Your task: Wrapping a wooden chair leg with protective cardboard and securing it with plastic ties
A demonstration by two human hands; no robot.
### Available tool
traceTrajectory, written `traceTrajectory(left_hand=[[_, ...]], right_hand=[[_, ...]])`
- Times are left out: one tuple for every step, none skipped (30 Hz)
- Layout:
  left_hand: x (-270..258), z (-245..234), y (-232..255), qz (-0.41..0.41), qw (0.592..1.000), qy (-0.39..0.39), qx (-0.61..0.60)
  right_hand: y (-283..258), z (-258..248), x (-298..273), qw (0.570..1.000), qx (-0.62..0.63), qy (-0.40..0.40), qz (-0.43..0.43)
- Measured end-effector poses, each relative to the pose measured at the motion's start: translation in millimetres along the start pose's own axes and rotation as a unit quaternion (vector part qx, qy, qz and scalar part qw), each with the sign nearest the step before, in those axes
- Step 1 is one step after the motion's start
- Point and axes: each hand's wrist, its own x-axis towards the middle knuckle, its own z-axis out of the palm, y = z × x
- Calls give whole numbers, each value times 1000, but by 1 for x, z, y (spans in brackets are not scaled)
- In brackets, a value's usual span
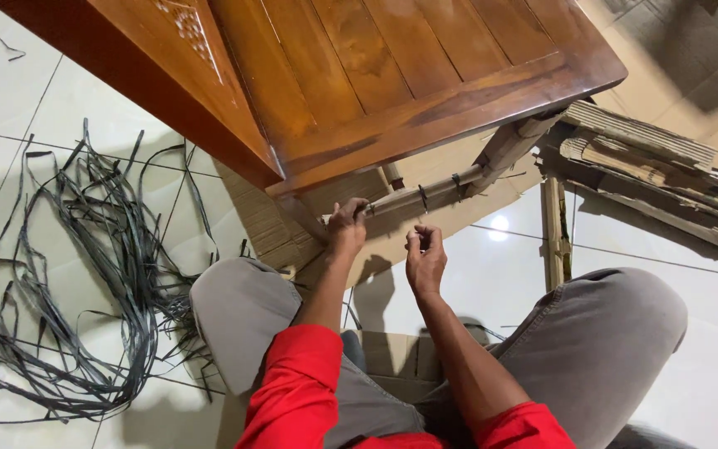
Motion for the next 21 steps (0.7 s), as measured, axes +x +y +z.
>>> traceTrajectory(left_hand=[[0, 5, -7, -8, 1000, -5, 1], [1, 9, -14, -14, 1000, -9, 1], [1, 8, -14, -13, 1000, -8, 2], [1, 7, -14, -11, 1000, -9, -7], [2, 6, -14, -8, 1000, -9, -15], [1, 6, -8, -5, 1000, -9, -14], [1, 6, -2, -79, 996, -19, 37], [3, 5, 4, -151, 984, -27, 88], [7, 0, 10, -147, 985, -25, 89], [4, -5, 15, -125, 990, -11, 65], [2, -9, 20, -103, 994, 3, 40], [4, 1, 1, -103, 994, 1, 42], [5, 11, -18, -107, 990, -3, 93], [10, 20, -37, -110, 983, -5, 144], [5, -23, 17, -109, 983, -4, 145], [4, -65, 78, -66, 996, 1, 63], [-2, -106, 146, -23, 1000, 6, -20], [-9, -113, 140, -23, 1000, 7, -19], [-16, -120, 134, 9, 998, 24, -65], [-22, -126, 129, 43, 992, 40, -112], [-24, -142, 146, 44, 992, 40, -112]], right_hand=[[-2, 0, -1, 1000, 3, -2, 3], [-5, 0, 0, 1000, 6, -4, 5], [-6, 0, 0, 1000, 7, -5, 4], [-7, 0, 0, 1000, 10, -6, 3], [-8, -1, 1, 1000, 12, -7, 3], [-9, -1, 1, 1000, 15, -5, 2], [-10, -2, 2, 1000, 23, -3, 0], [-12, -1, 4, 999, 33, -1, -3], [-15, -2, 10, 999, 37, 0, -6], [-16, -5, 12, 999, 44, 2, -22], [-17, -7, 14, 998, 51, 3, -39], [-24, -10, 18, 998, 52, 4, -36], [-31, -13, 22, 995, 84, 8, -52], [-40, -15, 28, 991, 117, 11, -70], [-54, -20, 30, 990, 118, 11, -70], [-68, -24, 32, 987, 126, 14, -98], [-83, -27, 34, 983, 134, 17, -126], [-97, -32, 38, 983, 135, 16, -126], [-111, -37, 43, 975, 121, 15, -185], [-125, -43, 48, 964, 106, 16, -244], [-138, -49, 55, 964, 106, 17, -244]])
